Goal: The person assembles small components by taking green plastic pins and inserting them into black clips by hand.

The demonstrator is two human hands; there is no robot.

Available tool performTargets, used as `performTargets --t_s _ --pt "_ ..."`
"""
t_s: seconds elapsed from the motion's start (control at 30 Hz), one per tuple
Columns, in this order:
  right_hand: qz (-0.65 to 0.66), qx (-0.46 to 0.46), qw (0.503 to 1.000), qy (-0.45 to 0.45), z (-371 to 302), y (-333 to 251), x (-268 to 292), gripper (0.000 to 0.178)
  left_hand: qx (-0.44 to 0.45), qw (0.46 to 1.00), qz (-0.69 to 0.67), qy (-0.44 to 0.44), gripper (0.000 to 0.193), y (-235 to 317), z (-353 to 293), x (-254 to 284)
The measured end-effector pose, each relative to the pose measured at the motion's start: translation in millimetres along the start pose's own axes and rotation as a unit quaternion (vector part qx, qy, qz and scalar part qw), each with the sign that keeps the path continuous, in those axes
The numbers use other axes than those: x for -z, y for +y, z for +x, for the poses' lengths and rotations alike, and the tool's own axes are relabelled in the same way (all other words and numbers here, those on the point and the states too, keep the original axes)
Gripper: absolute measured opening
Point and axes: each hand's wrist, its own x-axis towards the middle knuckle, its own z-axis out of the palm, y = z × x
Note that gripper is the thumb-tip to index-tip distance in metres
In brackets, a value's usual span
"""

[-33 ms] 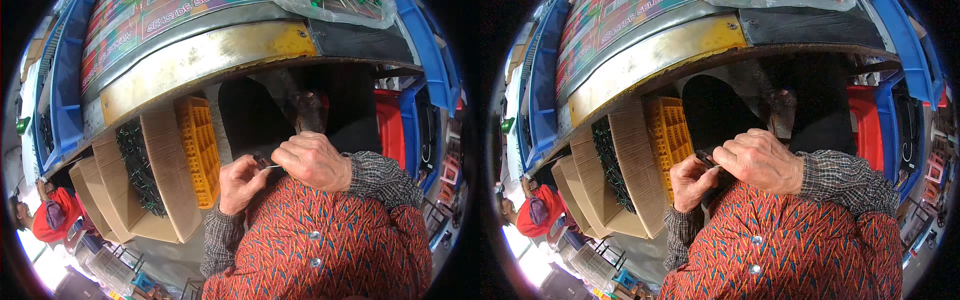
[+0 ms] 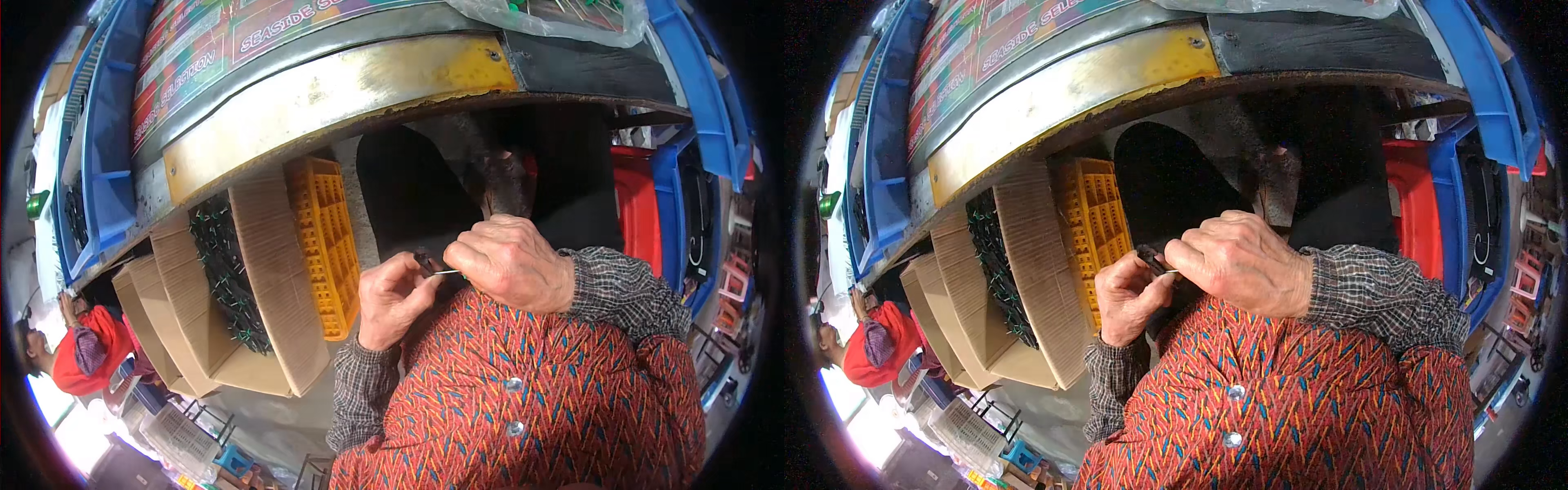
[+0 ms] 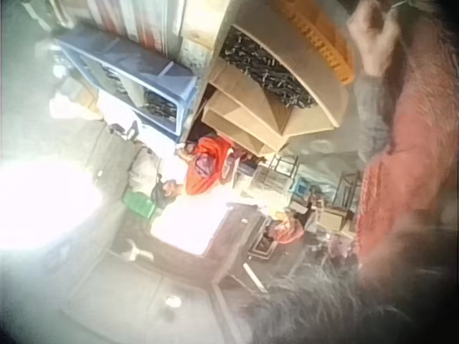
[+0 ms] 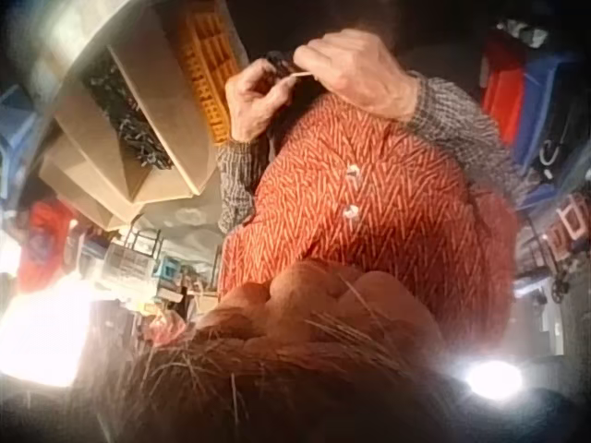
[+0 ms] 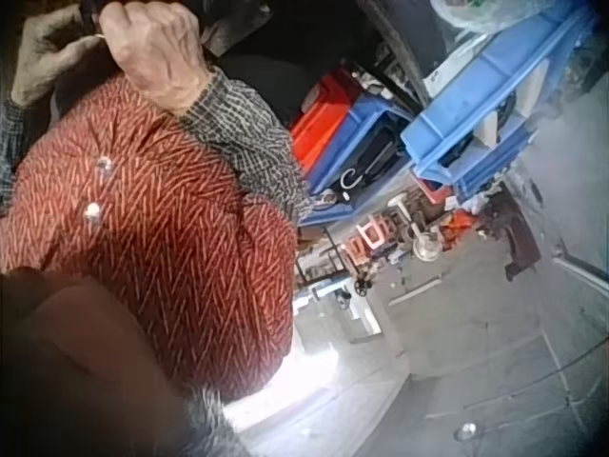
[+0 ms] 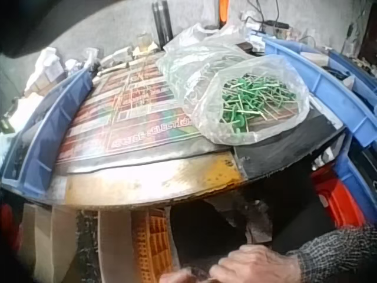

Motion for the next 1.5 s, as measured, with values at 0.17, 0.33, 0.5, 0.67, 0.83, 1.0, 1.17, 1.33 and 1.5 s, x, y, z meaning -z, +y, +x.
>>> performTargets --t_s 0.17,0.33,0.5,0.67,0.83,1.0,1.17,1.33,1.5 --pt "0.157 -0.058 0.986 -0.025 0 4 10 0.025 -0.001 1.000 -0.030 -0.008 0.006 1 2 1" --pt "0.221 -0.118 0.966 -0.065 -1 6 17 0.026 0.023 0.994 -0.106 0.014 0.006 9 1 -1" --pt "0.246 -0.133 0.960 -0.024 -1 4 11 0.021 0.002 0.997 -0.076 0.026 0.006 9 1 -3" --pt "0.234 -0.123 0.965 -0.002 1 3 9 0.018 -0.011 0.999 -0.041 0.026 0.006 5 0 -2" --pt "0.245 -0.142 0.959 -0.011 7 1 5 0.020 -0.016 0.999 -0.040 0.018 0.007 4 2 -4" --pt "0.264 -0.172 0.948 -0.050 4 5 13 0.021 0.001 0.998 -0.053 0.039 0.005 7 2 -5" --pt "0.233 -0.116 0.965 -0.024 2 11 10 0.022 -0.004 0.998 -0.059 0.036 0.004 7 2 -6" --pt "0.268 -0.145 0.952 -0.010 0 9 11 0.018 -0.070 0.995 0.065 0.025 0.007 6 6 -4" --pt "0.343 -0.193 0.919 -0.027 -2 11 19 0.020 -0.077 0.996 0.004 0.054 0.013 11 4 -12"
